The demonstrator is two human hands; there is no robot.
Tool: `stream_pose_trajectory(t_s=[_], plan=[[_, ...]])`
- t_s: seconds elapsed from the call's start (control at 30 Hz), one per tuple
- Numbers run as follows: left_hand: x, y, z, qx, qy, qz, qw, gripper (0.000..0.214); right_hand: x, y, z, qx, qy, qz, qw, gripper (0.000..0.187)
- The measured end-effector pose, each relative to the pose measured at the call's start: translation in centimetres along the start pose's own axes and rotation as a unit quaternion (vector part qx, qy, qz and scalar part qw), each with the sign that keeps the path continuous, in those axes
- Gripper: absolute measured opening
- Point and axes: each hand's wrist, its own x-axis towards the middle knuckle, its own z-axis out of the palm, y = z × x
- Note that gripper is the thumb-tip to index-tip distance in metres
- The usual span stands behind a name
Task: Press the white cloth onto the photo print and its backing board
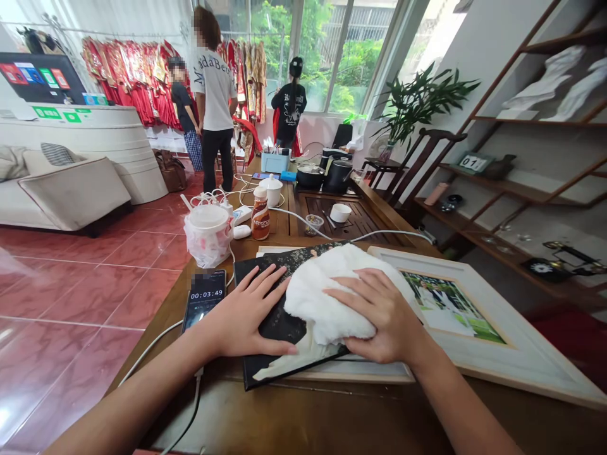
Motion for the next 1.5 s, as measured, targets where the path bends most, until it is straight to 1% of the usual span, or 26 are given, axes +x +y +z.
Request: stream_pose_trajectory(t_s=[0.13, 0.2, 0.27, 0.43, 0.5, 0.57, 0.73, 0.8, 0.9, 1.0, 1.07, 1.13, 1.2, 1.27, 1.33, 1.4, 1.5], plan=[[0.1, -0.2, 0.1, 0.003, -0.001, 0.008, 1.000, 0.102, 0.7, -2.1, 0.5, 0.037, -0.003, -0.037, 0.999, 0.067], [0.1, -0.3, 0.2, 0.006, -0.002, 0.011, 1.000, 0.099, 0.9, -2.6, 0.6, 0.047, -0.008, -0.044, 0.998, 0.067], [0.0, -0.3, 0.2, 0.003, 0.003, 0.010, 1.000, 0.099, 0.8, -2.3, 0.6, 0.042, -0.013, -0.040, 0.998, 0.068], [0.1, 0.0, 0.1, -0.003, 0.006, 0.003, 1.000, 0.104, -0.1, 0.3, 0.0, -0.006, -0.008, 0.001, 1.000, 0.062], [0.1, 0.0, 0.1, -0.002, 0.003, 0.001, 1.000, 0.104, -0.3, 0.8, -0.1, -0.016, -0.003, 0.010, 1.000, 0.061], [0.1, 0.0, 0.1, -0.002, 0.002, 0.000, 1.000, 0.105, -0.2, 0.5, 0.0, -0.018, 0.000, 0.003, 1.000, 0.061], [0.0, -0.1, 0.2, -0.004, 0.011, 0.012, 1.000, 0.102, 0.6, -2.1, 0.5, 0.023, -0.003, -0.035, 0.999, 0.066], [0.0, -0.2, 0.2, -0.001, 0.010, 0.014, 1.000, 0.102, 0.8, -2.5, 0.6, 0.034, -0.008, -0.040, 0.999, 0.068], [0.0, -0.1, 0.2, -0.002, 0.010, 0.010, 1.000, 0.101, 0.6, -1.5, 0.4, 0.022, -0.010, -0.030, 0.999, 0.066], [0.0, -0.1, 0.1, 0.000, 0.005, 0.003, 1.000, 0.102, 0.0, 0.2, 0.1, -0.014, -0.004, 0.010, 1.000, 0.060], [0.0, -0.1, 0.1, 0.003, -0.002, -0.002, 1.000, 0.104, -0.3, 0.7, 0.0, -0.029, -0.002, 0.026, 0.999, 0.059], [0.1, 0.0, 0.1, 0.004, -0.003, -0.003, 1.000, 0.104, -0.2, 0.3, 0.2, -0.027, 0.003, 0.019, 0.999, 0.061], [0.1, 0.0, 0.0, 0.002, -0.001, 0.002, 1.000, 0.103, 0.2, -0.8, 0.4, -0.006, 0.003, -0.001, 1.000, 0.065], [0.1, 0.0, 0.0, 0.000, 0.001, 0.006, 1.000, 0.103, 0.6, -1.8, 0.5, 0.024, -0.004, -0.021, 0.999, 0.068], [0.1, 0.0, 0.0, -0.001, 0.000, 0.006, 1.000, 0.103, 0.8, -2.3, 0.5, 0.041, -0.013, -0.031, 0.999, 0.069], [0.1, 0.0, 0.0, -0.002, 0.000, 0.003, 1.000, 0.103, 0.7, -1.8, 0.3, 0.035, -0.015, -0.029, 0.999, 0.068], [0.1, 0.0, -0.1, -0.001, -0.004, -0.002, 1.000, 0.104, 0.1, 0.0, 0.0, -0.006, -0.008, -0.001, 1.000, 0.063]])
